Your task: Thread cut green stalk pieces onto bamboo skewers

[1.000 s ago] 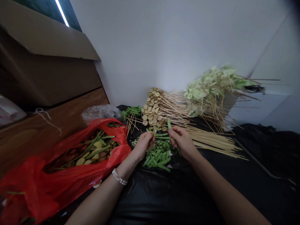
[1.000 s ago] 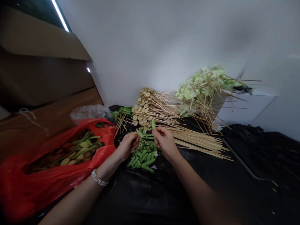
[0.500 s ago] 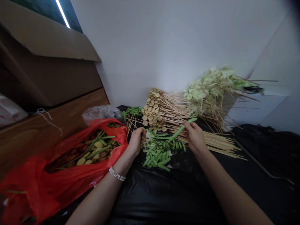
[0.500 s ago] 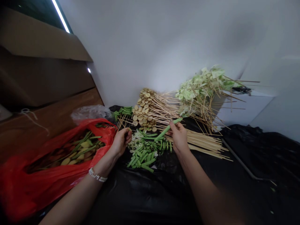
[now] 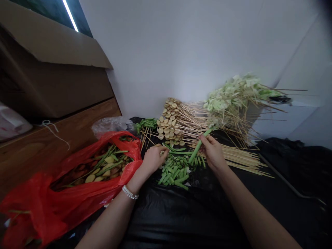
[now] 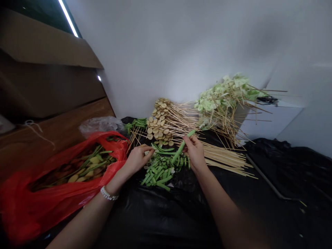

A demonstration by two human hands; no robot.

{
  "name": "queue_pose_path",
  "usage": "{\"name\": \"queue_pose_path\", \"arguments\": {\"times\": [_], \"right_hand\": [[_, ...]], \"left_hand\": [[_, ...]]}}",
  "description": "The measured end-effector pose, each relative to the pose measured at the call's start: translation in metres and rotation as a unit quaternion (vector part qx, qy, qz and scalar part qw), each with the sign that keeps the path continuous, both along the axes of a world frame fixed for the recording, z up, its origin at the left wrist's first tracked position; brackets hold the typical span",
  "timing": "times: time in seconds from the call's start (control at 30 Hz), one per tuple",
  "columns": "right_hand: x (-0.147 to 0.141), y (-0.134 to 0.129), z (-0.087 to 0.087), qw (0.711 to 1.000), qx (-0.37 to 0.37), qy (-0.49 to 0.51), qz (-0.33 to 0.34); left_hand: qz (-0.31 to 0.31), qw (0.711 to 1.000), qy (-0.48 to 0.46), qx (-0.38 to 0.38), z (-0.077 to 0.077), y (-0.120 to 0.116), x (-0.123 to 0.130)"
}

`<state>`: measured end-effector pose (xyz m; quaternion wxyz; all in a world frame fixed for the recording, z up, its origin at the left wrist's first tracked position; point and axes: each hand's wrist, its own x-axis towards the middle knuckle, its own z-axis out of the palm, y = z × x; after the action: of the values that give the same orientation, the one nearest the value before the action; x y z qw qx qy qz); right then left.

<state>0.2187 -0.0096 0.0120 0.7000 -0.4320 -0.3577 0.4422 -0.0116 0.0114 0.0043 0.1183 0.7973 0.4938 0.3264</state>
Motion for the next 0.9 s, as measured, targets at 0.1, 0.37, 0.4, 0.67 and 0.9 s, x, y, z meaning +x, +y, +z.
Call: {"name": "queue_pose_path", "arguments": {"times": [0.1,0.37,0.4,0.67,0.9], "right_hand": [[-0.008,-0.005,0.001,0.999,0.015,-0.016,0.041],[-0.026,-0.014,-0.003,0.991,0.033,-0.051,0.116],[-0.028,-0.015,-0.003,0.991,0.034,-0.055,0.118],[-0.025,-0.014,0.0,0.994,0.042,-0.055,0.084],[-0.016,-0.011,0.002,0.994,0.032,-0.091,0.047]], "left_hand": [[-0.042,0.993,-0.105,0.017,0.0,0.001,0.003],[-0.221,0.917,-0.214,-0.253,0.003,-0.019,0.02],[-0.235,0.914,-0.2,-0.262,0.004,-0.022,0.021],[-0.22,0.96,-0.073,-0.16,0.008,-0.028,0.025],[-0.137,0.979,-0.103,-0.111,0.002,-0.017,0.02]]}}
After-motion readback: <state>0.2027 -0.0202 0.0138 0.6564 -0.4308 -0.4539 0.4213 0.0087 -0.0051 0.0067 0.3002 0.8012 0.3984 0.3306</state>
